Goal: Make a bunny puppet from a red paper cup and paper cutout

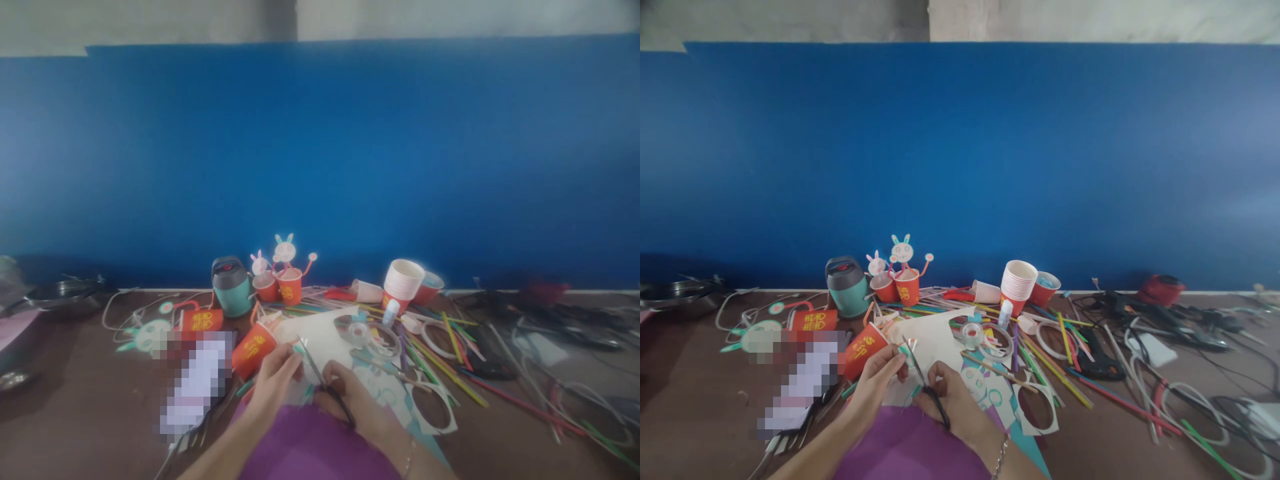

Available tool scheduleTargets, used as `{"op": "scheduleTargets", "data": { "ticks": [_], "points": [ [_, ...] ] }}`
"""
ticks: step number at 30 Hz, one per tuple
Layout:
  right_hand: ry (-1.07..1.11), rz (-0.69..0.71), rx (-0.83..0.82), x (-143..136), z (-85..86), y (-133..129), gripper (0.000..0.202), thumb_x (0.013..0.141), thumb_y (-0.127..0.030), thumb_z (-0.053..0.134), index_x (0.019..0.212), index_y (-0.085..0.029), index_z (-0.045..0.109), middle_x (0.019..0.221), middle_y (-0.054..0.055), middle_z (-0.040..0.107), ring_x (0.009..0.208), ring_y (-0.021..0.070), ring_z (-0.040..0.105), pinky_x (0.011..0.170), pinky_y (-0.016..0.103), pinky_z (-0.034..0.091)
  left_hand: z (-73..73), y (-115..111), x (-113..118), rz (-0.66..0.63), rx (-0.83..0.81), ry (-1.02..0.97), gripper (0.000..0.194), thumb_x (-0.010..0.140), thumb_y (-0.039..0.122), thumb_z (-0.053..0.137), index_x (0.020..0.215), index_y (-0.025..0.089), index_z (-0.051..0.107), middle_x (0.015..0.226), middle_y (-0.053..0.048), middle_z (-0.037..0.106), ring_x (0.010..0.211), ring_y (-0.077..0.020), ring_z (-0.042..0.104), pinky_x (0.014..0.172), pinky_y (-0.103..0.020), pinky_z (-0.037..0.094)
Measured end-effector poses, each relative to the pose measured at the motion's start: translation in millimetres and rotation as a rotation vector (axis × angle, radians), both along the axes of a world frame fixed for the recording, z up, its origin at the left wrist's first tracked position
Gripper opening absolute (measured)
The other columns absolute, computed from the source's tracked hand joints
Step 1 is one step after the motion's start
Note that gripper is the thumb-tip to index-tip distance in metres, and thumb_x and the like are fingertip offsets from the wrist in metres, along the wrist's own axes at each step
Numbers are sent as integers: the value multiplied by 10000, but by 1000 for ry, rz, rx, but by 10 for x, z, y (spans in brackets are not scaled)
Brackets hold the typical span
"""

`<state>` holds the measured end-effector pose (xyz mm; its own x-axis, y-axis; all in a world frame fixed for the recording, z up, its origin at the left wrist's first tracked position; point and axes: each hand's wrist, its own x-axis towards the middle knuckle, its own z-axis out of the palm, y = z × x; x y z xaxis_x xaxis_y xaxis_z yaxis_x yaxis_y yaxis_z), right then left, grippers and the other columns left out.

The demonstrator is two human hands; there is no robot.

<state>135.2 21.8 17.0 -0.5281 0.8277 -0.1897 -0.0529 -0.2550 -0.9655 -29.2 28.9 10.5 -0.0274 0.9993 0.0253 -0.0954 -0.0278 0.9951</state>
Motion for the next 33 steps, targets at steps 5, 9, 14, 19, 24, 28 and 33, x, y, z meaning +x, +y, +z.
{"op": "scheduleTargets", "data": {
  "ticks": [5, 9, 14, 19, 24, 28, 33],
  "points": [
    [21, 11, -20, -18, -128, 27, 550, 620, -583, 742, 713, -242, 321, 407, -160, 314, 350, 26, 179, 357, 195, 109, -30, 18, -17, -14, 34, 12, 333, 747, 447, 626, 582, 174, 531, 562, -7, 529, 569, -139, 470, 592, -250, 372],
    [54, 19, -8, -21, -131, 26, 562, 619, -620, 722, 714, -243, 316, 417, -157, 316, 360, 30, 183, 360, 194, 119, -43, 15, -23, -34, 36, 35, 334, 766, 447, 611, 592, 174, 529, 565, -4, 532, 572, -136, 468, 590, -244, 362],
    [40, 21, 28, -9, -4, 0, 561, 624, -597, 734, 699, -234, 312, 454, -141, 315, 408, 30, 197, 400, 200, 110, -13, 10, -13, -19, 28, 43, 340, 751, 455, 612, 573, 179, 523, 561, -2, 528, 571, -138, 471, 595, -246, 368],
    [15, 15, 6, -3, 93, -24, 567, 613, -562, 758, 693, -232, 304, 458, -141, 303, 424, 32, 186, 421, 203, 116, -21, 22, -12, -18, 20, 29, 334, 729, 451, 628, 564, 181, 519, 555, -4, 534, 566, -140, 476, 597, -250, 373],
    [25, 19, 20, 3, 109, -29, 565, 620, -575, 747, 691, -233, 302, 461, -143, 291, 420, 31, 185, 417, 203, 115, -53, 21, -21, -29, 22, -2, 312, 758, 424, 618, 589, 177, 531, 566, -2, 536, 578, -137, 478, 604, -245, 373],
    [20, 14, 24, 0, 62, -19, 560, 623, -574, 747, 700, -232, 311, 462, -143, 315, 422, 30, 193, 408, 195, 117, -39, 10, -17, -32, 28, -5, 311, 761, 419, 618, 588, 176, 530, 566, 0, 533, 577, -135, 474, 606, -246, 373],
    [44, 8, -18, -11, -63, 4, 568, 609, -569, 761, 705, -241, 307, 411, -163, 309, 351, 23, 170, 360, 193, 109, 1, 2, -6, -39, 14, -21, 315, 748, 421, 627, 581, 174, 527, 553, 0, 529, 564, -129, 460, 595, -244, 361]
  ]
}}
